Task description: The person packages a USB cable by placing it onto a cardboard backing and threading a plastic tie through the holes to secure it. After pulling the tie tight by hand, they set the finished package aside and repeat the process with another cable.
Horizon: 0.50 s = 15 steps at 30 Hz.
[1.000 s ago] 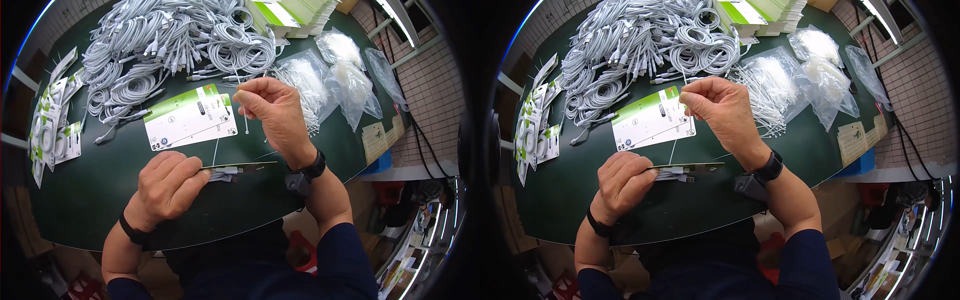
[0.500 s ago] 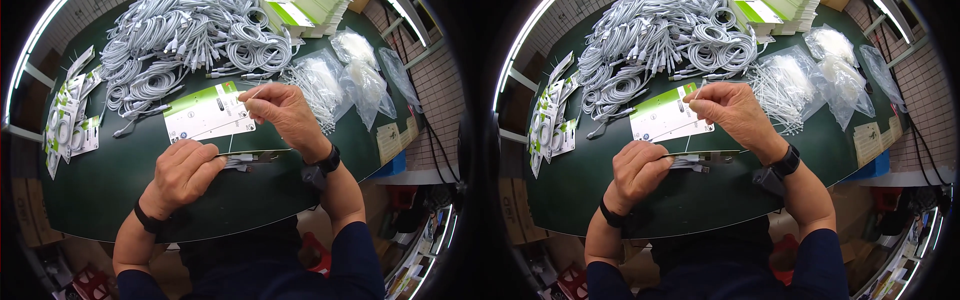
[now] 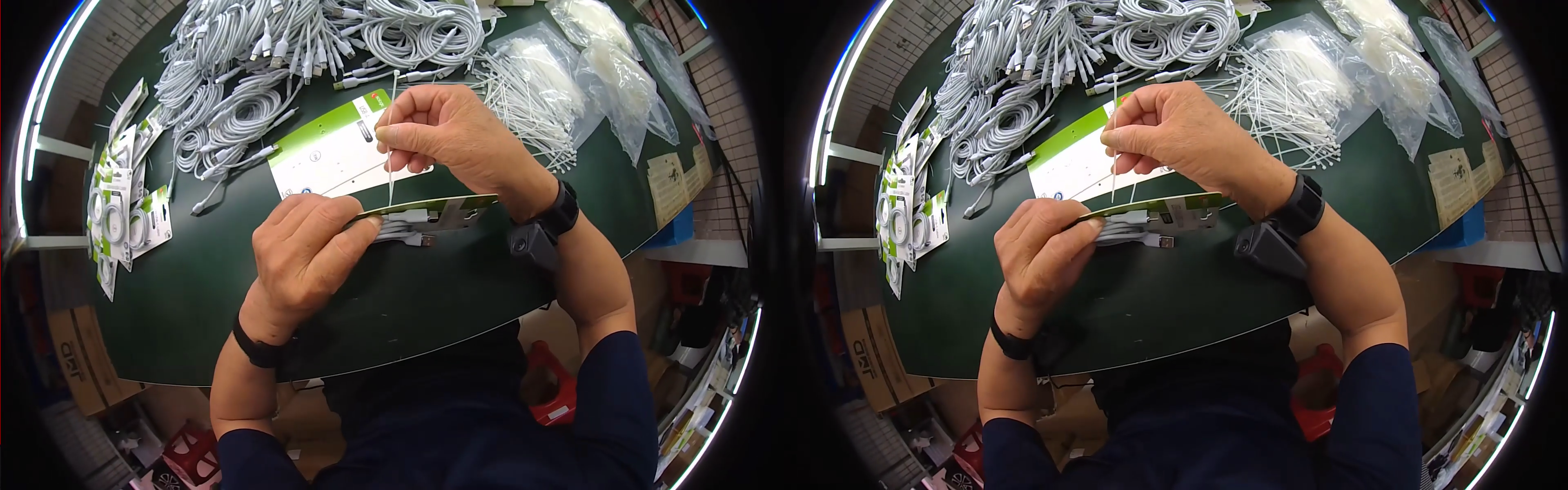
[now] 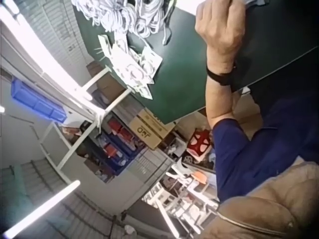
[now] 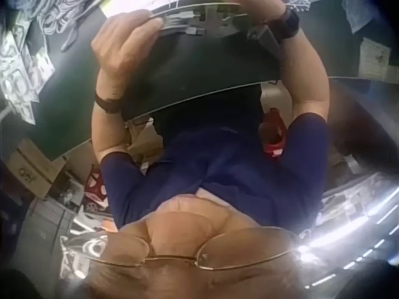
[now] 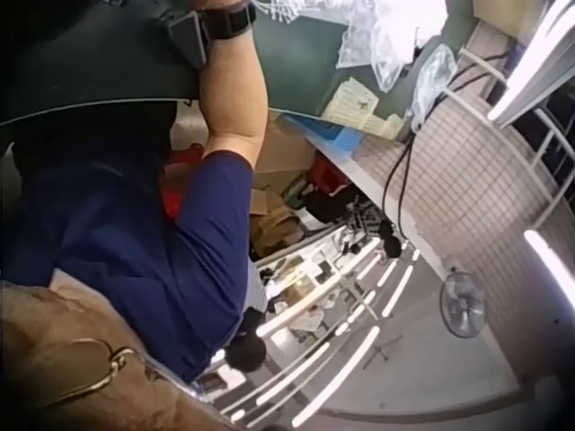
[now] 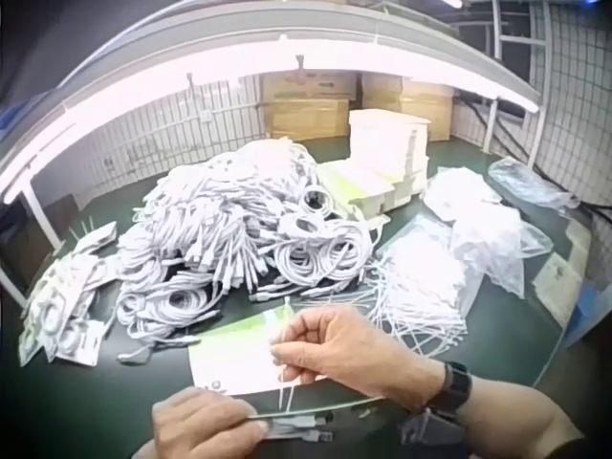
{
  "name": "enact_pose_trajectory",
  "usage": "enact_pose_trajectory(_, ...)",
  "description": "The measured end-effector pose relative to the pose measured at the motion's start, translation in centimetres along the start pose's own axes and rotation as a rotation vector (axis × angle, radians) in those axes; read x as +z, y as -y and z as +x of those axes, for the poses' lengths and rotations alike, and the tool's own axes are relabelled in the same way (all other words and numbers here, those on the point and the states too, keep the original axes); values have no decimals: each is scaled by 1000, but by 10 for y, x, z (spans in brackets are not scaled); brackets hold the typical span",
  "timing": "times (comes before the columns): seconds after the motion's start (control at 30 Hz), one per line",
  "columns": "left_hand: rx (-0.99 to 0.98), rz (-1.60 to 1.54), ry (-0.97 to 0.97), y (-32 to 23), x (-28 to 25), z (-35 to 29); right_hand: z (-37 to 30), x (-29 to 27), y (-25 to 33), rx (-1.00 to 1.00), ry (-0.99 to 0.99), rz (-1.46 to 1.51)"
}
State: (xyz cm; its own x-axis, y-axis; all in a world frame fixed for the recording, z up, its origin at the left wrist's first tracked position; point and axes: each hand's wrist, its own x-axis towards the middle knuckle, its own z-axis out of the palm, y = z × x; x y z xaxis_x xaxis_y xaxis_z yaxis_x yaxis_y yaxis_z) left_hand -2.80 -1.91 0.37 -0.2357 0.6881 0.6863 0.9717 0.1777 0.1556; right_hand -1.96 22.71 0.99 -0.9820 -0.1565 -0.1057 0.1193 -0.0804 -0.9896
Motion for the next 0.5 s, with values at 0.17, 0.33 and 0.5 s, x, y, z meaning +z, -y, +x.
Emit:
enact_pose_trajectory(0.17,35,80,6,1,-1,5,3,2,-6,50,12,11)
enact_pose_trajectory(0.33,14,93,12,-1,2,3,4,2,-10,83,17,41)
enact_pose_trajectory(0.5,-13,90,25,-3,1,5,4,4,-11,106,34,50)
